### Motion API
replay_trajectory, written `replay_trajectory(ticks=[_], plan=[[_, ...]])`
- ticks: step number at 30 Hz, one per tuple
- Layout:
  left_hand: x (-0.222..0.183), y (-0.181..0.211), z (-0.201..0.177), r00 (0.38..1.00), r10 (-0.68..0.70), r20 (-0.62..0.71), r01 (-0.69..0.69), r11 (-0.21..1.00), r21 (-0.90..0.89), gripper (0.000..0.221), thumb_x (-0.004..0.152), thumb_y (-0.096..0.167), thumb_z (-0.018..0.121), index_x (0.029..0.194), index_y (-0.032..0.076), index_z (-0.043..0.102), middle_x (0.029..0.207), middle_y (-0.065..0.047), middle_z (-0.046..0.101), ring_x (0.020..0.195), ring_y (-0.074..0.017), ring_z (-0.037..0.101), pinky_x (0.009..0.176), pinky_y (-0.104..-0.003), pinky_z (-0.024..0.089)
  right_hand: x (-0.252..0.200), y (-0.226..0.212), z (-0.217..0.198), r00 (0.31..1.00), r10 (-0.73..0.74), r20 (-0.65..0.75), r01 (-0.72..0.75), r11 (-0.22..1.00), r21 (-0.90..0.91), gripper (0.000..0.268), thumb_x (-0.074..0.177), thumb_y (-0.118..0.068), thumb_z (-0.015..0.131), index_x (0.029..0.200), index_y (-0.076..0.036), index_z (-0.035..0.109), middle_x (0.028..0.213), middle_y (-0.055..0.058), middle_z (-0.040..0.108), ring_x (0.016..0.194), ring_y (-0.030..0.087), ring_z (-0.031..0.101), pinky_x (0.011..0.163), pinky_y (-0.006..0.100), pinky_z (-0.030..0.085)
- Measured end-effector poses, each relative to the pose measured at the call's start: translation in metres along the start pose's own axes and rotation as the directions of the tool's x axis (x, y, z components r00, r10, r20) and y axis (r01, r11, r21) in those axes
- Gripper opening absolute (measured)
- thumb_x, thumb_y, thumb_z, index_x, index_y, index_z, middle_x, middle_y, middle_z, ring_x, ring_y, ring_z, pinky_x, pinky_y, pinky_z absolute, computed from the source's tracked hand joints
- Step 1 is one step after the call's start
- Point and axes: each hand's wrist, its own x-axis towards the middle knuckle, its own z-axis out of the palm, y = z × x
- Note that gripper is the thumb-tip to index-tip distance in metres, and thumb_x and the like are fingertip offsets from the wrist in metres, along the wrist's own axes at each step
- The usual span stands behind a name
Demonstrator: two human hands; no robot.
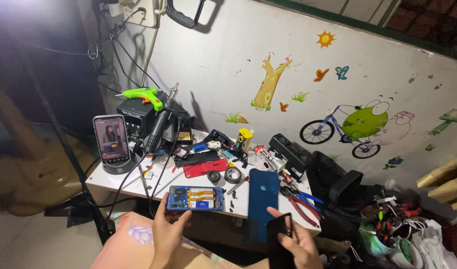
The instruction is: The person is assembling a smartphone by fitting the rear housing onto the internal chassis, using a screwdriver to help align parts.
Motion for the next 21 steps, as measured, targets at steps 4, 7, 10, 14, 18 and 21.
replay_trajectory(ticks=[4,7,10,14,18,21], plan=[[0.029,-0.030,-0.003,0.975,0.220,-0.014,-0.213,0.957,0.197,0.098,0.087,0.010,0.093,0.176,0.019,0.054,0.085,-0.005,0.062,0.074,-0.0146,0.060,0.078,-0.030,0.056,-0.002,0.003,0.028,0.996,-0.056,0.073,0.065,0.990,-0.127,0.072,0.099,-0.005,0.071,0.171,-0.003,0.070,0.130,0.020,0.086,0.115,0.036,0.079,0.101,0.039,0.055],[0.031,-0.027,-0.006,0.964,0.264,-0.011,-0.250,0.925,0.287,0.096,0.088,0.020,0.093,0.175,0.018,0.052,0.079,-0.001,0.052,0.071,-0.0147,0.052,0.075,-0.030,0.046,0.000,0.006,0.054,0.983,-0.183,0.003,0.181,0.970,-0.161,0.065,0.098,-0.005,0.070,0.163,-0.004,0.074,0.143,0.018,0.084,0.133,0.031,0.076,0.117,0.040,0.053],[0.013,-0.020,-0.005,0.962,0.272,-0.035,-0.251,0.927,0.280,0.093,0.089,0.029,0.093,0.171,0.016,0.052,0.085,-0.001,0.044,0.072,-0.0156,0.045,0.072,-0.030,0.041,0.007,0.013,0.071,0.965,-0.243,-0.103,0.237,0.969,-0.067,0.060,0.098,-0.001,0.067,0.158,0.002,0.075,0.152,0.021,0.081,0.139,0.032,0.074,0.122,0.041,0.053],[-0.015,-0.055,-0.004,0.780,0.533,0.329,-0.588,0.803,0.093,0.036,0.103,0.017,0.069,0.137,0.017,0.080,0.135,-0.001,0.081,0.100,-0.0130,0.074,0.091,-0.027,0.057,0.067,0.092,0.044,0.949,-0.279,-0.147,0.280,0.960,-0.018,0.039,0.098,-0.007,0.081,0.135,0.001,0.087,0.107,0.017,0.087,0.087,0.026,0.078,0.078,0.036,0.062],[0.008,-0.199,0.003,0.681,0.145,0.718,0.056,0.967,-0.249,0.067,0.094,0.008,0.091,0.155,0.005,0.063,0.137,-0.024,0.089,0.121,-0.0274,0.088,0.103,-0.040,0.067,0.073,0.116,0.075,0.875,-0.386,-0.291,0.277,0.894,-0.352,0.061,0.088,-0.027,0.089,0.145,-0.006,0.084,0.148,0.006,0.088,0.139,0.015,0.076,0.126,0.031,0.050],[0.013,-0.191,-0.002,0.827,-0.028,0.562,-0.036,0.994,0.103,0.060,0.088,0.008,0.095,0.142,0.019,0.070,0.098,-0.017,0.100,0.085,-0.0198,0.095,0.077,-0.031,0.073,0.058,0.096,0.088,0.890,-0.450,-0.069,0.417,0.868,-0.270,0.020,0.101,-0.020,0.080,0.113,-0.007,0.090,0.102,0.001,0.087,0.094,0.011,0.071,0.089,0.029,0.058]])
